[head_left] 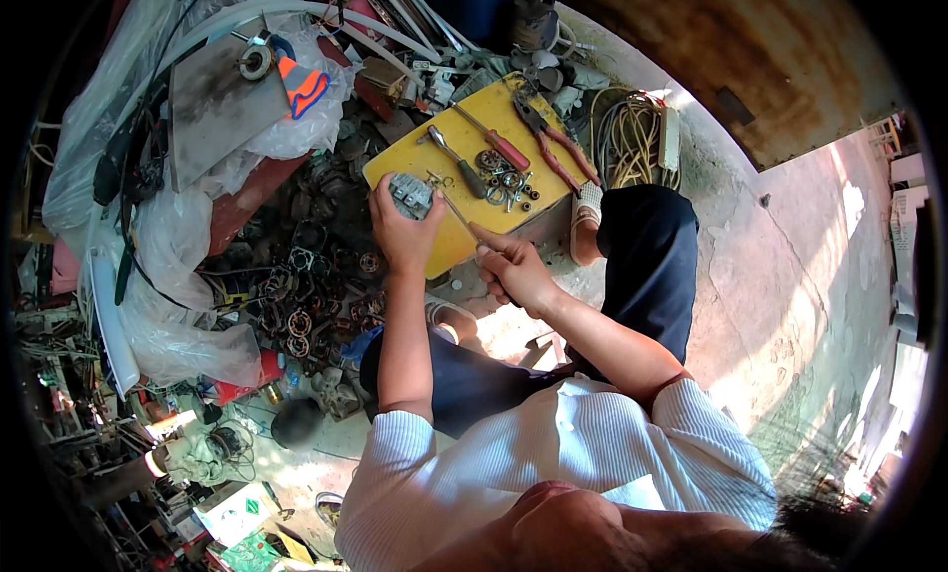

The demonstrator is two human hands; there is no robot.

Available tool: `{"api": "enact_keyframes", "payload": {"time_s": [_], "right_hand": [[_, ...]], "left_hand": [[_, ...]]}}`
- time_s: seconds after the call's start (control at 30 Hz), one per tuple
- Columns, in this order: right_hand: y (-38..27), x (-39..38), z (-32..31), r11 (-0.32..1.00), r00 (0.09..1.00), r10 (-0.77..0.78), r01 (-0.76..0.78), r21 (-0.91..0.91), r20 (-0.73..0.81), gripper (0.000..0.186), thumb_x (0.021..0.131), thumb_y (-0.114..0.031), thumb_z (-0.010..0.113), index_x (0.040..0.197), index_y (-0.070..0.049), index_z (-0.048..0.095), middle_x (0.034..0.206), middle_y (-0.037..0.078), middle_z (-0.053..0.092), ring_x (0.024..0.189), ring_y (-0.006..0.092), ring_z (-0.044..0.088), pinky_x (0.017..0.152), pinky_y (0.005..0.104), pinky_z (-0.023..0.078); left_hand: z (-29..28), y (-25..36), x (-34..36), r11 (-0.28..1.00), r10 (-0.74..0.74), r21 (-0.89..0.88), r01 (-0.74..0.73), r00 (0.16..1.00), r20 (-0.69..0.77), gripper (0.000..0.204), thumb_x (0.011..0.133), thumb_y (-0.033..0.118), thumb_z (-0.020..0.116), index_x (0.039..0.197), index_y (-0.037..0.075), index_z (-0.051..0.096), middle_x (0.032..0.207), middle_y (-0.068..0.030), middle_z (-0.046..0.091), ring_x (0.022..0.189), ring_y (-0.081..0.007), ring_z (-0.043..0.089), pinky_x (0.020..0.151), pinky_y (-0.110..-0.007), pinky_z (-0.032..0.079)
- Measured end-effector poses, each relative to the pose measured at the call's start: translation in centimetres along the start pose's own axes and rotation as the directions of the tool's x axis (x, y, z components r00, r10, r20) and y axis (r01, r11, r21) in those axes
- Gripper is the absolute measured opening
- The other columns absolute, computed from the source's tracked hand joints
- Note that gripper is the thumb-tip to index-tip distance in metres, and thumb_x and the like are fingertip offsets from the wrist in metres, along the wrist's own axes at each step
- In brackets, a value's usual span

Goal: The person disassembles a mechanical component using a screwdriver and a wrench to remove small parts and screws.

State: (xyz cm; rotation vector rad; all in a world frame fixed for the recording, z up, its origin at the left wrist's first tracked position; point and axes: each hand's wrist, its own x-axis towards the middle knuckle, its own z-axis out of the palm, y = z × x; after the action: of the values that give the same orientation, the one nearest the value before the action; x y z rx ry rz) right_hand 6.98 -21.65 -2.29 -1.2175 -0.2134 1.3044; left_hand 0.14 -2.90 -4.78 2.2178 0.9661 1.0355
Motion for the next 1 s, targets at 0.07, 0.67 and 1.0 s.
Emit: {"api": "enact_keyframes", "payload": {"time_s": [0.07,0.67,1.0], "right_hand": [[0.6,-0.1,0.5,0.998,0.998,-0.052,0.051,-0.040,-0.034,0.047,0.106,-0.018,0.050,0.153,-0.016,0.044,0.068,-0.002,0.048,0.050,0.0071,0.042,0.045,0.0236,0.036],[0.2,0.2,-2.8,0.948,0.978,-0.164,0.193,-0.252,0.132,0.047,0.107,-0.020,0.049,0.154,-0.017,0.041,0.066,-0.004,0.046,0.050,0.0048,0.041,0.047,0.0215,0.037],[-2.1,0.8,-3.4,0.941,0.990,-0.052,0.093,-0.326,0.130,0.047,0.107,-0.021,0.049,0.154,-0.013,0.041,0.065,-0.004,0.045,0.051,0.0052,0.043,0.046,0.0223,0.037]], "left_hand": [[0.3,-0.2,-0.1,1.000,-0.003,0.013,0.004,1.000,-0.023,0.065,0.072,0.030,0.084,0.124,0.004,0.054,0.114,-0.0207,0.058,0.105,-0.0418,0.060,0.087,-0.048,0.051],[-0.3,1.1,-0.6,0.997,-0.072,-0.002,0.072,0.997,0.034,0.070,0.073,0.032,0.086,0.128,0.003,0.053,0.119,-0.0204,0.057,0.109,-0.0405,0.059,0.092,-0.047,0.048],[-0.4,1.5,-0.4,0.997,-0.073,0.000,0.074,0.996,0.047,0.074,0.072,0.037,0.087,0.128,0.003,0.053,0.119,-0.0207,0.057,0.109,-0.0405,0.059,0.091,-0.047,0.049]]}}
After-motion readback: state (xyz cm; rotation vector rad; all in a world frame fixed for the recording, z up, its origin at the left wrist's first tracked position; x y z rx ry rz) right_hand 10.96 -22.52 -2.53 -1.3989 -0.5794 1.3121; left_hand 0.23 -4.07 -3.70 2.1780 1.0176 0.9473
